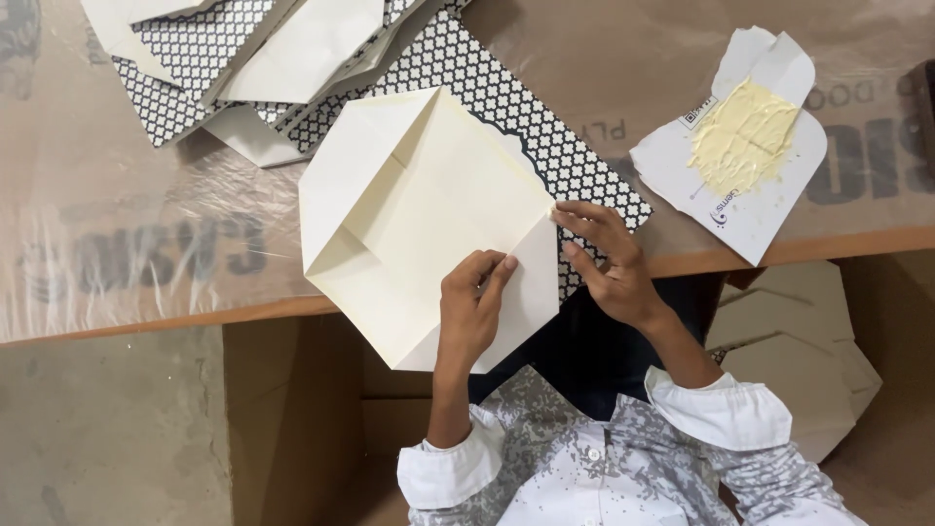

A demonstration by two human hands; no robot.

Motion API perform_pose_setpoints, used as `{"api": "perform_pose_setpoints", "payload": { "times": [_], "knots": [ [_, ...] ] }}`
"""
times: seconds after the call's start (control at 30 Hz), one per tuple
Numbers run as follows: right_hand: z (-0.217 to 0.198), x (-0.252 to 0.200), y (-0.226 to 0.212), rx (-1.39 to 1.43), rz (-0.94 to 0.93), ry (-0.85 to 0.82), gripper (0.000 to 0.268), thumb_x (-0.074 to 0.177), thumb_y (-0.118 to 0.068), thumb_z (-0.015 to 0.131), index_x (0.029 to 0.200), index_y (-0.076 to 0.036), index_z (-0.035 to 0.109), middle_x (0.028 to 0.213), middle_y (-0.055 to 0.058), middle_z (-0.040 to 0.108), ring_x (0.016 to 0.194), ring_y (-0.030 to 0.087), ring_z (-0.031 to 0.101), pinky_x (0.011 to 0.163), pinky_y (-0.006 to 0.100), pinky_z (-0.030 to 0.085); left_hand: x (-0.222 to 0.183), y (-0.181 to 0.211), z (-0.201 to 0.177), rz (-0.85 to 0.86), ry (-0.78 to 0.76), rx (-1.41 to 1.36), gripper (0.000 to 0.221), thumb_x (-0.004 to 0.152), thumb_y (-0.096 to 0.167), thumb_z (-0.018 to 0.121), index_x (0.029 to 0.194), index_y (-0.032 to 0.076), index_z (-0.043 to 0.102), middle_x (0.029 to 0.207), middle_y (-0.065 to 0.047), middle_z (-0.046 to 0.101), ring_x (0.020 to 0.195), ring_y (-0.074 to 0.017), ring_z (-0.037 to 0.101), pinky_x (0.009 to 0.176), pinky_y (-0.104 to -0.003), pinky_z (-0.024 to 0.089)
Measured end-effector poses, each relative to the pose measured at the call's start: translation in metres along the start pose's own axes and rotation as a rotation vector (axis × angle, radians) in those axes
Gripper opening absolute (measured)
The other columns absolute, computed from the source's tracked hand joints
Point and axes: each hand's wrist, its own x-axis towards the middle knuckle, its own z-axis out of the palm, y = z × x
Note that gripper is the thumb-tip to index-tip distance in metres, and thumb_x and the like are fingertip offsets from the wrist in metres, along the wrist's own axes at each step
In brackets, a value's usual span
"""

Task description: Assembling and gluing paper packaging components on a workshop table.

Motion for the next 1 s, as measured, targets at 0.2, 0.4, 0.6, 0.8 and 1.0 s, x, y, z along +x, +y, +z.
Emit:
{"api": "perform_pose_setpoints", "payload": {
  "times": [0.2,0.4,0.6,0.8,1.0],
  "knots": [
    [0.002,0.005,-0.002,-0.167,-0.083,0.039,0.039,0.094,0.000,0.065,0.131,-0.009,0.068,0.134,0.006,0.066,0.124,0.024,0.059,0.109,0.037,0.045,0.000,-0.003,-0.001,-0.021,-0.010,-0.008,0.028,0.098,0.027,0.067,0.092,-0.001,0.071,0.070,-0.005,0.058,0.063,-0.0116,0.049,0.058,-0.030,0.042],
    [-0.001,-0.001,0.012,-0.302,-0.254,0.030,0.045,0.085,0.006,0.067,0.127,-0.011,0.070,0.129,0.006,0.068,0.120,0.026,0.059,0.105,0.039,0.047,0.000,-0.008,-0.003,0.010,-0.024,-0.043,0.026,0.098,0.024,0.069,0.092,-0.001,0.072,0.070,-0.003,0.057,0.064,-0.0104,0.047,0.058,-0.029,0.041],
    [-0.003,-0.026,0.019,-0.363,-0.445,-0.080,0.045,0.083,0.007,0.067,0.125,-0.011,0.071,0.127,0.006,0.069,0.118,0.028,0.059,0.101,0.040,0.049,0.000,-0.011,-0.008,-0.078,-0.062,-0.166,0.025,0.098,0.022,0.069,0.091,-0.002,0.072,0.070,0.000,0.058,0.065,-0.0071,0.046,0.057,-0.026,0.040],
    [-0.016,-0.045,0.005,-0.340,-0.572,-0.194,0.040,0.084,-0.002,0.069,0.123,-0.013,0.071,0.126,0.005,0.068,0.113,0.026,0.062,0.094,0.041,0.053,0.000,-0.017,-0.008,-0.019,-0.062,-0.151,0.025,0.098,0.022,0.069,0.092,-0.002,0.072,0.070,0.002,0.059,0.065,-0.0057,0.048,0.059,-0.024,0.042],
    [-0.023,-0.039,0.005,-0.324,-0.472,-0.127,0.047,0.084,0.006,0.063,0.128,-0.010,0.067,0.132,0.009,0.066,0.114,0.027,0.063,0.096,0.042,0.053,-0.002,-0.019,-0.003,-0.050,-0.041,-0.113,0.026,0.098,0.023,0.070,0.092,-0.002,0.073,0.068,0.001,0.054,0.064,-0.0072,0.043,0.057,-0.026,0.038]
  ]
}}
